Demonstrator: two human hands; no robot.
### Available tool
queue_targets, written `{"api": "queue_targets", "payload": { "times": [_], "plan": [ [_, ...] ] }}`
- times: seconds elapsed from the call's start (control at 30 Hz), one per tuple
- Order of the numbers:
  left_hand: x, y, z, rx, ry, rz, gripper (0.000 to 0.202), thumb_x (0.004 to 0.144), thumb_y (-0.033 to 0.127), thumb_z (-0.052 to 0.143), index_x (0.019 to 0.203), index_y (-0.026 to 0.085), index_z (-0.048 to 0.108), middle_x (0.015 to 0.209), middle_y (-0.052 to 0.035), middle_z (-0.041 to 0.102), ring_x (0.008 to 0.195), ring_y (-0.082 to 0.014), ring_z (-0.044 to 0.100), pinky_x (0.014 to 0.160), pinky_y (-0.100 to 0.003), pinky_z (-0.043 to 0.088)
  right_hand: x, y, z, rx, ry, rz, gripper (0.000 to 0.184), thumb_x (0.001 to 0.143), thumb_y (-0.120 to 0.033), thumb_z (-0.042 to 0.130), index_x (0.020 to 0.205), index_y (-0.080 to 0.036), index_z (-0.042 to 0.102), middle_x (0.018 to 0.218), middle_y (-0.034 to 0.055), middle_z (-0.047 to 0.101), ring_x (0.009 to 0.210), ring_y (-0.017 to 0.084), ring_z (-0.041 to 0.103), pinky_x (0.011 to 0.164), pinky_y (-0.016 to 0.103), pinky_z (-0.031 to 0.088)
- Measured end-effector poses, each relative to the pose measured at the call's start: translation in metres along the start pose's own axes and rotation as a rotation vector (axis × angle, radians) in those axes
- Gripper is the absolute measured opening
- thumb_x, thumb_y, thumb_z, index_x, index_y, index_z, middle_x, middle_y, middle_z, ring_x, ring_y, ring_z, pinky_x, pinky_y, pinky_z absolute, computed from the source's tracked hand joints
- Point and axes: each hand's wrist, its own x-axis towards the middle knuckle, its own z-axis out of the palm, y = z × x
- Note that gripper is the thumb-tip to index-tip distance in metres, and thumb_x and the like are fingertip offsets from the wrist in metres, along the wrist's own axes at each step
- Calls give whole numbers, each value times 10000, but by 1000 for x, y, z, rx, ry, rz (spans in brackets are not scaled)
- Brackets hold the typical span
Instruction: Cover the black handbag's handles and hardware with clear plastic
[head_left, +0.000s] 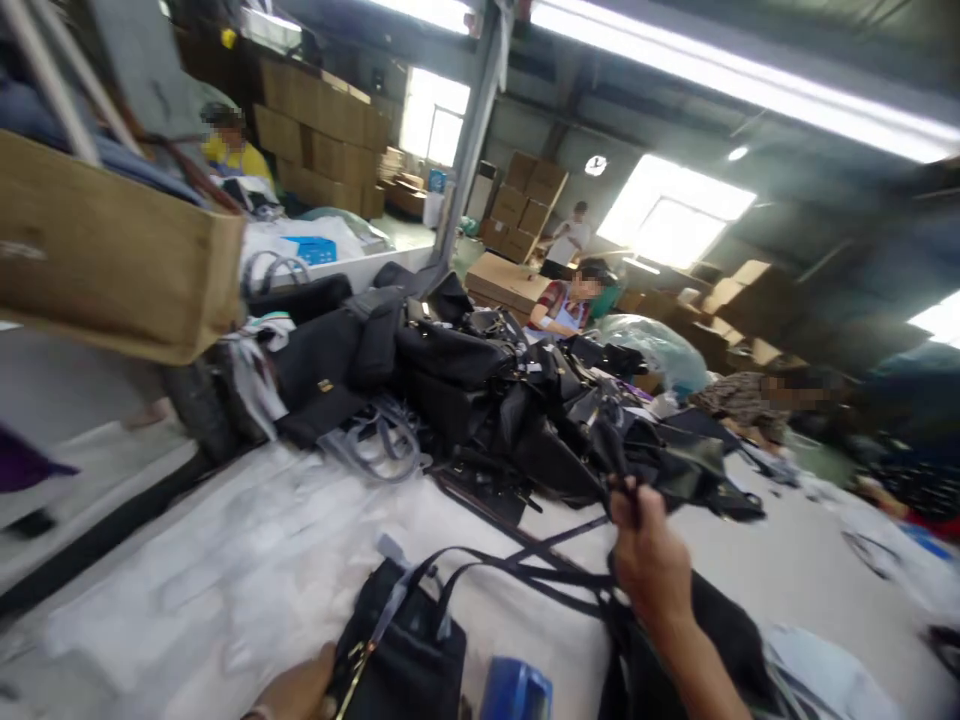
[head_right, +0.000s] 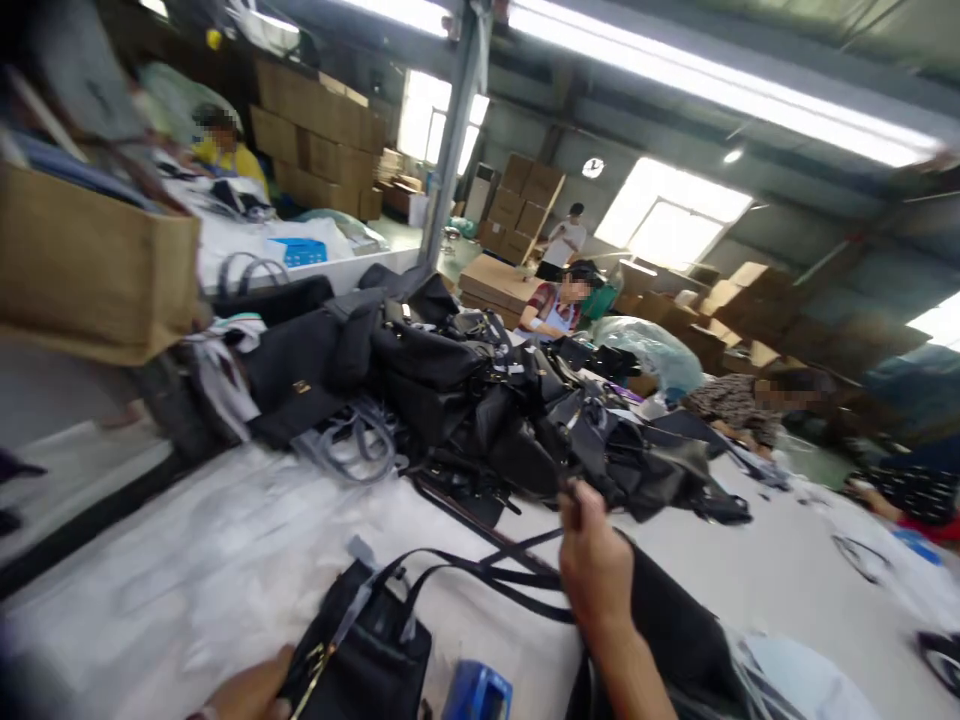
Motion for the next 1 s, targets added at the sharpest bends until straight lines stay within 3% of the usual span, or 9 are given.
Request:
{"api": "queue_targets", "payload": {
  "times": [0.1,0.2,0.33,0.43,0.5,0.6,0.77,0.87,1.0],
  "plan": [
    [2,-12,7,-41,21,42,405,731,200,621,1132,188,568,1059,-72,694,1035,-280,621,887,-367,464,-108,-69,62,13,-341,-515,379,896,-108,365,1215,-226,531,930,75,664,715,172,611,652,273,449],
    [3,-17,12,-83,51,77,454,680,207,590,1130,142,568,1067,-134,701,1028,-341,625,867,-413,464,-210,-114,122,-6,-474,-605,435,809,-68,468,1219,-200,530,957,94,666,711,192,615,638,283,472],
    [1,-25,12,-349,-6,219,458,670,301,629,1114,197,581,1136,-66,683,1067,-273,608,915,-350,454,-286,-117,171,43,-763,-621,694,670,-351,720,1303,-180,495,1128,150,644,900,317,627,721,393,508],
    [-2,-43,7,-741,-181,374,494,714,496,594,1086,171,582,1049,-60,701,1009,-252,627,863,-334,483,-299,-96,179,117,-935,-596,880,605,-481,752,1380,-224,424,1249,155,591,995,365,599,770,435,500],
    [-3,-58,0,-819,-176,277,546,739,580,527,1068,146,569,874,-59,707,810,-233,667,722,-332,510,-301,-85,177,155,-950,-600,801,619,-493,746,1341,-273,477,1257,134,591,1004,364,597,771,432,498],
    [-3,-79,-17,-666,140,43,452,831,511,400,1069,146,521,714,-21,642,566,-173,610,570,-294,467,-309,-79,174,163,-899,-625,506,665,-476,733,1134,-308,645,1171,108,644,944,340,624,722,399,507],
    [3,-90,-40,-169,552,2,353,916,352,333,1184,147,439,913,-80,633,846,-204,633,759,-307,458,-308,-95,161,137,-833,-518,283,772,-319,666,1053,-285,670,1079,78,673,905,280,641,746,359,509],
    [13,-82,-40,20,528,50,490,871,268,456,1336,170,337,1255,-145,499,1003,-232,595,812,-318,448,-281,-113,147,224,-870,-413,283,867,-224,525,1128,-264,625,1027,69,670,890,236,638,772,327,497],
    [30,-76,-42,72,378,108,519,751,112,554,1250,234,482,1136,-69,540,918,-215,604,757,-289,432,-245,-132,136,314,-874,-225,280,905,-178,427,1088,-242,629,982,69,656,922,218,617,809,303,466]
  ]
}}
